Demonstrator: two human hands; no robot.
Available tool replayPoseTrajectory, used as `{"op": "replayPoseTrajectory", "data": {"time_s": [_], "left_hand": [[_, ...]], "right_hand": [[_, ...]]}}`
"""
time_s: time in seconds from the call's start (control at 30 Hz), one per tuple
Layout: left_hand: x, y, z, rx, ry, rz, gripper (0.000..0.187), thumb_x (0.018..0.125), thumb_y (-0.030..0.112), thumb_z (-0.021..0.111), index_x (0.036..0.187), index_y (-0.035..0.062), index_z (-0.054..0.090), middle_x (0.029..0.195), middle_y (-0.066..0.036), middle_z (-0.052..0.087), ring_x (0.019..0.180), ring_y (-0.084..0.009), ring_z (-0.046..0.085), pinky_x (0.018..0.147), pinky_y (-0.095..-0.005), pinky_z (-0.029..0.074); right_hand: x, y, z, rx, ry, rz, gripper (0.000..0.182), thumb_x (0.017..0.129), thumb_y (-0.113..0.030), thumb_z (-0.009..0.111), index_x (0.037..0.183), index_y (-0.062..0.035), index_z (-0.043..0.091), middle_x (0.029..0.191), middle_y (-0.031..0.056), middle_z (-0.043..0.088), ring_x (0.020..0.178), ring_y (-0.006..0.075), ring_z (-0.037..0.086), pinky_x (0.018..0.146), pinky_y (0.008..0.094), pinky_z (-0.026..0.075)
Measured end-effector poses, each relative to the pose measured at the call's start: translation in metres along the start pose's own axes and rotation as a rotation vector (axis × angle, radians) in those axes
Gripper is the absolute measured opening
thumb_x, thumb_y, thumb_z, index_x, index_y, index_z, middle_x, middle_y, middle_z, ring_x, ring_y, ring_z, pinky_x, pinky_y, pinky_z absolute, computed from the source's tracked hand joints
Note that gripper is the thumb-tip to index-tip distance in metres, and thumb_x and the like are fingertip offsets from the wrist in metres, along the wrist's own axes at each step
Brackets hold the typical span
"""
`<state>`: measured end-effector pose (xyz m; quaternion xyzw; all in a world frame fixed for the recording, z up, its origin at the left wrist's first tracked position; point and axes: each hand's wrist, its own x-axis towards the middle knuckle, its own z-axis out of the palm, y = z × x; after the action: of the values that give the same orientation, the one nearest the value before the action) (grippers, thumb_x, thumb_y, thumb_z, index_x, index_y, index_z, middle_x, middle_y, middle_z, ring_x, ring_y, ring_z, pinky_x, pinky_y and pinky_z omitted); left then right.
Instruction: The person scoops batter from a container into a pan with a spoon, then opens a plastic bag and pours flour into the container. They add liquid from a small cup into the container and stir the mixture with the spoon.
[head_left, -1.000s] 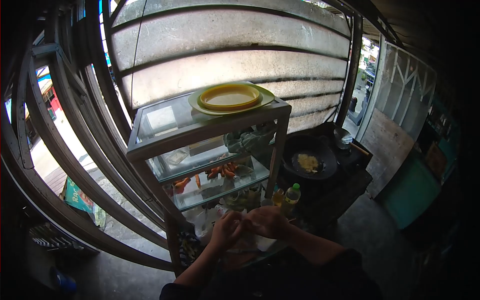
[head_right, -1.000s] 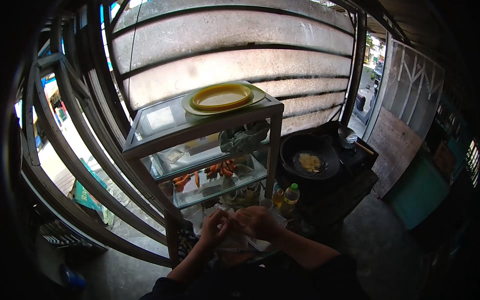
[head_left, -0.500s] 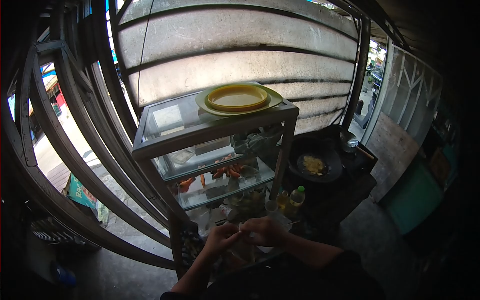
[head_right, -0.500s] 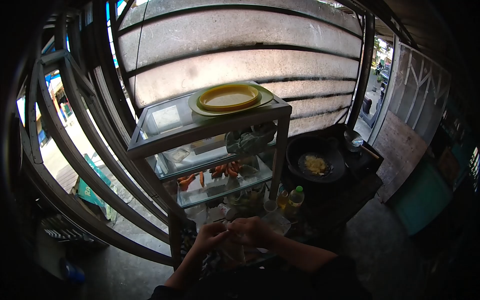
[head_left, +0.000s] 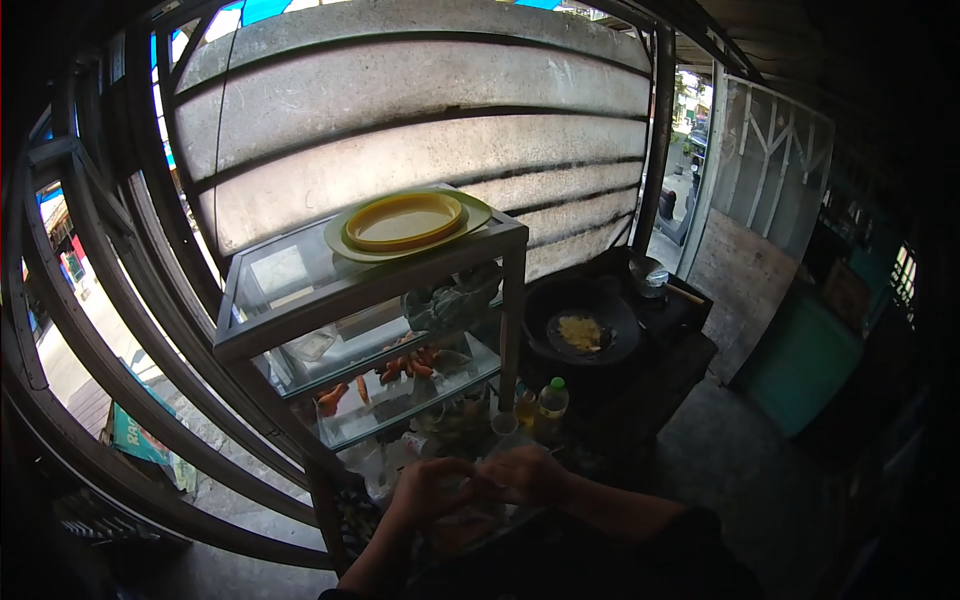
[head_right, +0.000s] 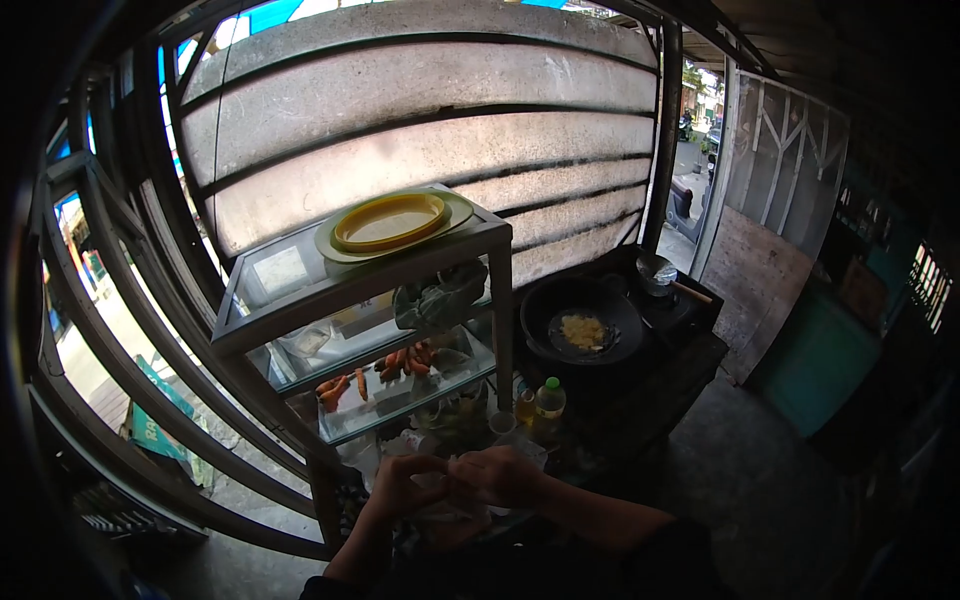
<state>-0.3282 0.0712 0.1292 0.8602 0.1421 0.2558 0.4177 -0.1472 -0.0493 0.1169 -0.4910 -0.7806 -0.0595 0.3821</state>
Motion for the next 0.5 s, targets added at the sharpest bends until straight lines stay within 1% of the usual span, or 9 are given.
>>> {"op": "replayPoseTrajectory", "data": {"time_s": [0.13, 0.23, 0.3, 0.37, 0.4, 0.43, 0.47, 0.5], "left_hand": [[0.004, 0.005, 0.01, 0.122, -0.015, 0.083, 0.02, 0.073, 0.018, 0.078, 0.09, 0.008, 0.072, 0.084, -0.009, 0.072, 0.077, -0.0241, 0.072, 0.069, -0.0331, 0.056], [0.004, -0.002, 0.018, 0.17, -0.01, 0.116, 0.02, 0.073, 0.018, 0.078, 0.09, 0.0086, 0.072, 0.083, -0.009, 0.072, 0.078, -0.0259, 0.072, 0.068, -0.0345, 0.056], [0.002, -0.009, 0.022, 0.176, -0.003, 0.119, 0.021, 0.073, 0.018, 0.078, 0.091, 0.0087, 0.072, 0.083, -0.009, 0.072, 0.078, -0.0269, 0.071, 0.068, -0.035, 0.057], [0.002, -0.015, 0.025, 0.074, 0.042, 0.15, 0.021, 0.076, 0.017, 0.075, 0.093, 0.0061, 0.07, 0.083, -0.011, 0.071, 0.079, -0.0256, 0.072, 0.069, -0.0344, 0.057], [0.0, -0.017, 0.027, 0.078, 0.05, 0.146, 0.021, 0.076, 0.017, 0.075, 0.093, 0.0061, 0.07, 0.083, -0.011, 0.071, 0.079, -0.0256, 0.072, 0.069, -0.0344, 0.057], [-0.002, -0.019, 0.03, -0.064, 0.063, 0.077, 0.022, 0.077, 0.016, 0.074, 0.095, 0.0045, 0.069, 0.084, -0.012, 0.07, 0.08, -0.0247, 0.072, 0.07, -0.0342, 0.057], [-0.002, -0.022, 0.03, -0.205, 0.079, 0.013, 0.022, 0.079, 0.015, 0.072, 0.097, 0.0028, 0.067, 0.085, -0.013, 0.07, 0.082, -0.0238, 0.072, 0.072, -0.0341, 0.057], [-0.003, -0.026, 0.03, -0.201, 0.092, 0.017, 0.022, 0.079, 0.015, 0.072, 0.097, 0.0028, 0.067, 0.085, -0.013, 0.07, 0.082, -0.0238, 0.072, 0.072, -0.0341, 0.057]], "right_hand": [[-0.011, 0.003, -0.004, -0.059, 0.014, -0.042, 0.029, 0.08, -0.017, 0.073, 0.101, -0.0031, 0.06, 0.082, 0.007, 0.062, 0.067, 0.0242, 0.065, 0.056, 0.0365, 0.052], [-0.01, -0.003, -0.013, -0.016, -0.004, -0.055, 0.028, 0.08, -0.016, 0.071, 0.102, -0.0026, 0.06, 0.08, 0.0066, 0.061, 0.065, 0.0237, 0.064, 0.055, 0.0363, 0.051], [-0.009, -0.002, -0.017, -0.064, -0.072, -0.106, 0.026, 0.079, -0.014, 0.07, 0.1, -0.0026, 0.06, 0.082, 0.0069, 0.061, 0.069, 0.0233, 0.065, 0.057, 0.0348, 0.053], [-0.005, 0.002, -0.016, -0.1, -0.041, -0.146, 0.025, 0.08, -0.014, 0.071, 0.1, -0.0031, 0.06, 0.082, 0.0067, 0.062, 0.069, 0.0231, 0.066, 0.058, 0.0345, 0.053], [-0.004, 0.003, -0.014, -0.135, -0.007, -0.175, 0.025, 0.08, -0.014, 0.071, 0.1, -0.0036, 0.06, 0.083, 0.0065, 0.062, 0.07, 0.0229, 0.067, 0.06, 0.0342, 0.054], [-0.003, 0.003, -0.013, -0.132, -0.008, -0.184, 0.025, 0.08, -0.014, 0.071, 0.1, -0.0036, 0.06, 0.083, 0.0065, 0.062, 0.07, 0.0229, 0.067, 0.06, 0.0342, 0.054], [-0.002, 0.003, -0.011, -0.095, -0.002, -0.123, 0.025, 0.08, -0.015, 0.072, 0.099, -0.0041, 0.06, 0.084, 0.0066, 0.063, 0.071, 0.0229, 0.067, 0.06, 0.0343, 0.055], [0.0, 0.004, -0.01, -0.059, 0.003, -0.063, 0.025, 0.08, -0.015, 0.073, 0.099, -0.0045, 0.06, 0.085, 0.0066, 0.064, 0.071, 0.0228, 0.068, 0.061, 0.0343, 0.055]]}}
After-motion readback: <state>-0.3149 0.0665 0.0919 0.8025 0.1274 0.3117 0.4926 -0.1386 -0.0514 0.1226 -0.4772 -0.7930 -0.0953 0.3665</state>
